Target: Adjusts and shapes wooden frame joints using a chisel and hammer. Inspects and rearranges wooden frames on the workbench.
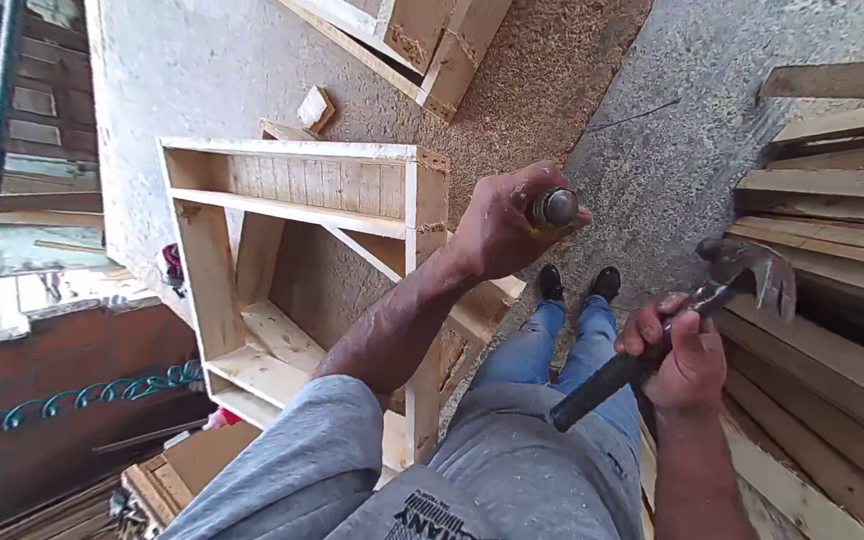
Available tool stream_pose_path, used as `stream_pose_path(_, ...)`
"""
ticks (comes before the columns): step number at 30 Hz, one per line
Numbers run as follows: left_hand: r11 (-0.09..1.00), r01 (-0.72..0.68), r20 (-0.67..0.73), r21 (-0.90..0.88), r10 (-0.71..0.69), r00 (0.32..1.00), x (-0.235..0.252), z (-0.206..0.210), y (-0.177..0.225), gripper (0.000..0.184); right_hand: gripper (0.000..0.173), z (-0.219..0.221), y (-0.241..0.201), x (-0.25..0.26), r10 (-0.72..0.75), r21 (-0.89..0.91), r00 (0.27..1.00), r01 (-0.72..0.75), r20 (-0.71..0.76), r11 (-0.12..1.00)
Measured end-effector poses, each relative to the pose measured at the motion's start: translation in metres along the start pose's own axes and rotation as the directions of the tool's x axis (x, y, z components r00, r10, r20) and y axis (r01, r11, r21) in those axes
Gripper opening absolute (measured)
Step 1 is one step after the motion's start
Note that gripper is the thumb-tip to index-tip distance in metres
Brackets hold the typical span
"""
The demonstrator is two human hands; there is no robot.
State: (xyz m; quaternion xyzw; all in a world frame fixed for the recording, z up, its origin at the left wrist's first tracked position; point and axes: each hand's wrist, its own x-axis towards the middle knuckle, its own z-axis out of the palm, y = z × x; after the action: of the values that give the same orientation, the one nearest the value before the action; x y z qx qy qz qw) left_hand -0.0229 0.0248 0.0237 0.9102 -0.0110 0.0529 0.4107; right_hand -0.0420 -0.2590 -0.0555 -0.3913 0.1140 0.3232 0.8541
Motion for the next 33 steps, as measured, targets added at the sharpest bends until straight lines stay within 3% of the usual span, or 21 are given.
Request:
stream_pose_path(1, 0.959, -0.2, -0.246, -0.198, 0.149, 0.958, 0.003, -0.01, 0.015, 0.018, 0.026, -0.004, -0.006, 0.002, 0.014, -0.06, 0.998, -0.018, -0.068, 0.998)
stream_pose_path(2, 0.902, -0.344, -0.409, -0.259, 0.22, 0.886, 0.005, -0.025, 0.033, 0.017, 0.026, -0.001, -0.012, 0.003, 0.055, -0.163, 0.979, -0.088, -0.195, 0.983)
stream_pose_path(3, 0.891, -0.384, -0.5, -0.243, 0.225, 0.836, 0.002, -0.042, 0.05, 0.016, 0.029, 0.004, -0.019, 0.004, 0.081, -0.279, 0.933, -0.187, -0.351, 0.942)
stream_pose_path(5, 0.983, -0.15, -0.522, -0.101, 0.076, 0.85, -0.027, -0.081, 0.068, 0.02, 0.037, 0.011, -0.045, 0.003, 0.173, -0.32, 0.861, -0.355, -0.478, 0.879)
stream_pose_path(6, 0.997, 0.08, -0.478, 0.017, -0.062, 0.876, -0.051, -0.098, 0.069, 0.023, 0.039, 0.014, -0.055, 0.003, 0.214, -0.245, 0.859, -0.357, -0.465, 0.902)
stream_pose_path(7, 0.933, 0.33, -0.409, 0.141, -0.249, 0.878, -0.078, -0.112, 0.066, 0.029, 0.044, 0.019, -0.06, 0.004, 0.193, -0.156, 0.883, -0.282, -0.427, 0.947)
stream_pose_path(8, 0.809, 0.54, -0.315, 0.231, -0.463, 0.829, -0.107, -0.121, 0.06, 0.034, 0.05, 0.025, -0.061, 0.008, 0.119, -0.072, 0.92, -0.156, -0.373, 0.985)
stream_pose_path(10, 0.574, 0.774, -0.002, 0.267, -0.803, 0.596, -0.167, -0.129, 0.04, 0.04, 0.062, 0.049, -0.046, 0.023, -0.065, 0.117, 0.947, 0.107, -0.316, 0.987)
stream_pose_path(11, 0.509, 0.825, 0.158, 0.246, -0.861, 0.484, -0.197, -0.126, 0.029, 0.043, 0.064, 0.075, -0.031, 0.033, -0.097, 0.211, 0.941, 0.173, -0.325, 0.962)
stream_pose_path(13, 0.435, 0.888, 0.382, 0.149, -0.854, 0.354, -0.253, -0.109, 0.025, 0.05, 0.054, 0.143, 0.017, 0.04, 0.072, 0.346, 0.961, 0.026, -0.268, 0.938)
stream_pose_path(14, 0.396, 0.916, 0.423, 0.065, -0.842, 0.334, -0.276, -0.096, 0.03, 0.048, 0.046, 0.176, 0.044, 0.037, 0.277, 0.343, 0.948, -0.211, -0.155, 0.915)
stream_pose_path(16, 0.314, 0.945, 0.418, -0.088, -0.85, 0.321, -0.303, -0.078, 0.043, 0.049, 0.039, 0.222, 0.073, 0.029, 0.697, 0.167, 0.7, -0.714, 0.156, 0.68)
stream_pose_path(17, 0.288, 0.949, 0.411, -0.124, -0.856, 0.314, -0.309, -0.078, 0.044, 0.051, 0.038, 0.235, 0.073, 0.027, 0.759, 0.082, 0.605, -0.792, 0.242, 0.605)
stream_pose_path(18, 0.28, 0.95, 0.399, -0.139, -0.862, 0.312, -0.308, -0.078, 0.042, 0.051, 0.038, 0.242, 0.064, 0.03, 0.749, 0.043, 0.605, -0.785, 0.271, 0.618)
stream_pose_path(20, 0.248, 0.96, 0.401, -0.128, -0.873, 0.279, -0.311, -0.073, 0.046, 0.048, 0.042, 0.225, 0.039, 0.026, 0.647, 0.05, 0.734, -0.668, 0.206, 0.742)
stream_pose_path(22, 0.259, 0.962, 0.358, -0.086, -0.893, 0.272, -0.299, -0.077, 0.041, 0.041, 0.043, 0.189, 0.009, 0.032, 0.521, 0.011, 0.851, -0.523, 0.058, 0.852)
stream_pose_path(25, 0.297, 0.954, 0.172, -0.042, -0.938, 0.3, -0.268, -0.096, 0.037, 0.029, 0.036, 0.117, -0.035, 0.031, 0.361, -0.281, 0.894, -0.43, -0.267, 0.858)
stream_pose_path(27, 0.362, 0.926, -0.048, -0.11, -0.932, 0.359, -0.246, -0.108, 0.034, 0.027, 0.03, 0.072, -0.061, 0.022, 0.246, -0.564, 0.884, -0.446, -0.396, 0.695)
stream_pose_path(29, 0.435, 0.885, -0.214, -0.166, -0.892, 0.399, -0.216, -0.116, 0.025, 0.029, 0.033, 0.041, -0.081, 0.017, 0.164, -0.805, 0.911, -0.412, -0.379, 0.427)
stream_pose_path(31, 0.453, 0.876, -0.261, -0.164, -0.877, 0.404, -0.186, -0.118, 0.024, 0.03, 0.045, 0.028, -0.093, 0.019, 0.167, -0.93, 0.942, -0.32, -0.291, 0.183)
stream_pose_path(33, 0.49, 0.861, -0.291, -0.135, -0.851, 0.438, -0.161, -0.112, 0.023, 0.031, 0.052, 0.032, -0.092, 0.033, 0.237, -0.968, 0.952, -0.226, -0.196, 0.106)
